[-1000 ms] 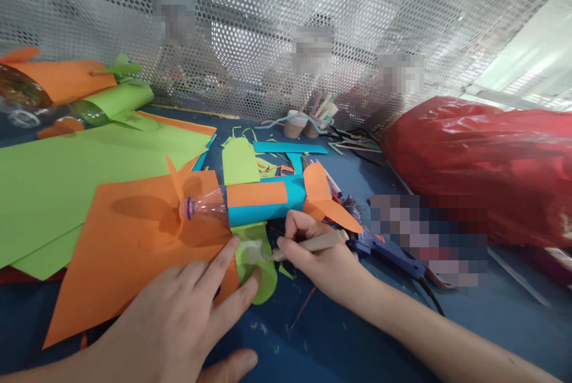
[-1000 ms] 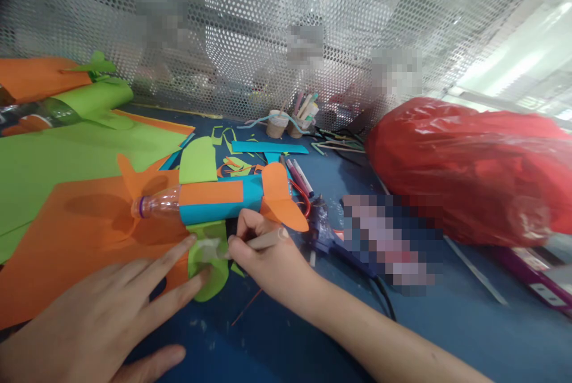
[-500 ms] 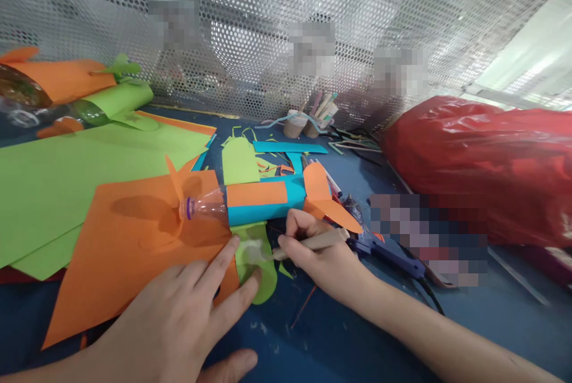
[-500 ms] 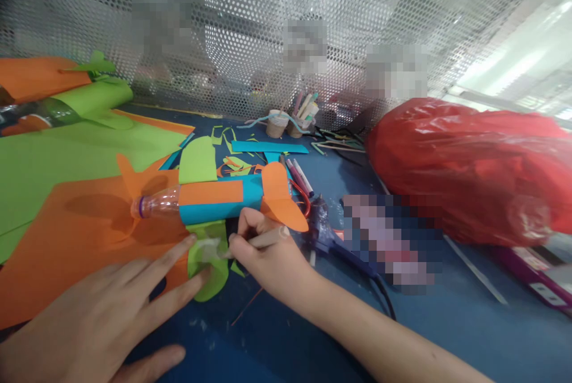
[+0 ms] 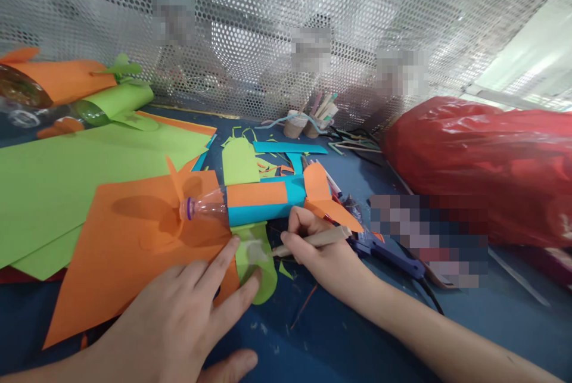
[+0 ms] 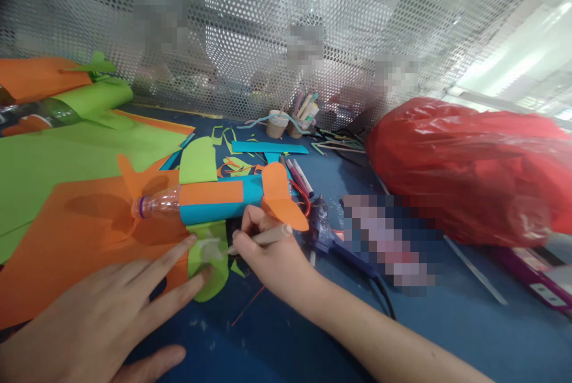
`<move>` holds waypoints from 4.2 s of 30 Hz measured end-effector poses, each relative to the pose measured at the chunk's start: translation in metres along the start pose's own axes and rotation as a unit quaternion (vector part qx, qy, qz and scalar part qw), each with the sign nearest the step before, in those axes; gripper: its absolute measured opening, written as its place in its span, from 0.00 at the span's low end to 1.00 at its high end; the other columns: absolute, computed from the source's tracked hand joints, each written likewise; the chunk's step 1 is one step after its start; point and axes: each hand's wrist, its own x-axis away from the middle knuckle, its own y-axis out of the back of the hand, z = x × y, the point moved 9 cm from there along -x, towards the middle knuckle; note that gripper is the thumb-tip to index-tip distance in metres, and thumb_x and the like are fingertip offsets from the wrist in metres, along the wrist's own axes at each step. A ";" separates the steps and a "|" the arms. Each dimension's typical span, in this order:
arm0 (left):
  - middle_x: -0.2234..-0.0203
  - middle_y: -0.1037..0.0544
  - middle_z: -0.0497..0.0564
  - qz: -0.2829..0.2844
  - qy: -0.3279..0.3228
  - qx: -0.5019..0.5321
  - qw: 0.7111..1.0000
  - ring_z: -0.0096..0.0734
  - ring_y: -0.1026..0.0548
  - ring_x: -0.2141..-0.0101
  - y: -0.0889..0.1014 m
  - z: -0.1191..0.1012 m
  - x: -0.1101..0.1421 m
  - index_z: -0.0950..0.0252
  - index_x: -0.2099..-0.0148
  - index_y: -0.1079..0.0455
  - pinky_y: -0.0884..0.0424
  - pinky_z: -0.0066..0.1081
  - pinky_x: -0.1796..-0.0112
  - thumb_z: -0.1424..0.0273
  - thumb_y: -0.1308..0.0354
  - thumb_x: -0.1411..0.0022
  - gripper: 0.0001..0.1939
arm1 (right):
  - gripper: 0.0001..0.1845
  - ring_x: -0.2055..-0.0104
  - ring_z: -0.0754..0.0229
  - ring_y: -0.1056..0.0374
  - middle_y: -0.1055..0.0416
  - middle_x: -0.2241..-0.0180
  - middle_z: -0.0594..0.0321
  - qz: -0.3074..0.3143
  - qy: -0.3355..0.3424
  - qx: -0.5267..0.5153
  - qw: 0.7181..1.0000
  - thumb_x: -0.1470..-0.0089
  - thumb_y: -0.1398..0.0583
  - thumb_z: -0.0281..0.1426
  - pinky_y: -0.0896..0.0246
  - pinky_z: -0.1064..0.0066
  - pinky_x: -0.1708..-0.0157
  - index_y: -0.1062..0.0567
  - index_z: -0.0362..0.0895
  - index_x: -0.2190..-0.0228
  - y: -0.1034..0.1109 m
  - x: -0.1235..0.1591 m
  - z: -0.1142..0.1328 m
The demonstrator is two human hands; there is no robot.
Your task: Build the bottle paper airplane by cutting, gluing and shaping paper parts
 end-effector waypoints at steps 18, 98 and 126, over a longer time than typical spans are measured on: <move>0.45 0.28 0.61 0.000 -0.008 0.011 1.000 0.50 0.24 0.60 0.002 -0.001 -0.001 0.54 0.39 0.32 0.28 0.40 0.67 0.54 0.54 0.32 0.24 | 0.12 0.80 0.68 0.49 0.45 0.82 0.74 0.013 -0.009 -0.015 1.000 0.49 0.43 0.29 0.54 0.75 0.80 0.41 0.47 0.79 -0.004 0.000 -0.003; 0.43 0.30 0.65 0.005 -0.033 -0.059 0.998 0.41 0.21 0.70 0.015 -0.002 -0.011 0.43 0.36 0.38 0.26 0.34 0.74 0.50 0.50 0.35 0.26 | 0.07 0.76 0.67 0.34 0.38 0.76 0.72 -0.176 0.179 -0.127 0.960 0.37 0.44 0.33 0.36 0.75 0.74 0.36 0.48 0.69 0.035 0.033 0.034; 0.72 0.20 0.59 0.154 0.257 0.544 0.784 0.19 0.50 0.89 0.032 0.108 -0.144 0.67 0.70 0.25 0.50 0.24 0.86 0.48 0.62 0.33 0.34 | 0.03 0.57 0.56 0.26 0.25 0.60 0.58 -0.064 0.189 0.129 0.971 0.37 0.48 0.32 0.32 0.67 0.60 0.38 0.49 0.60 0.011 0.013 0.037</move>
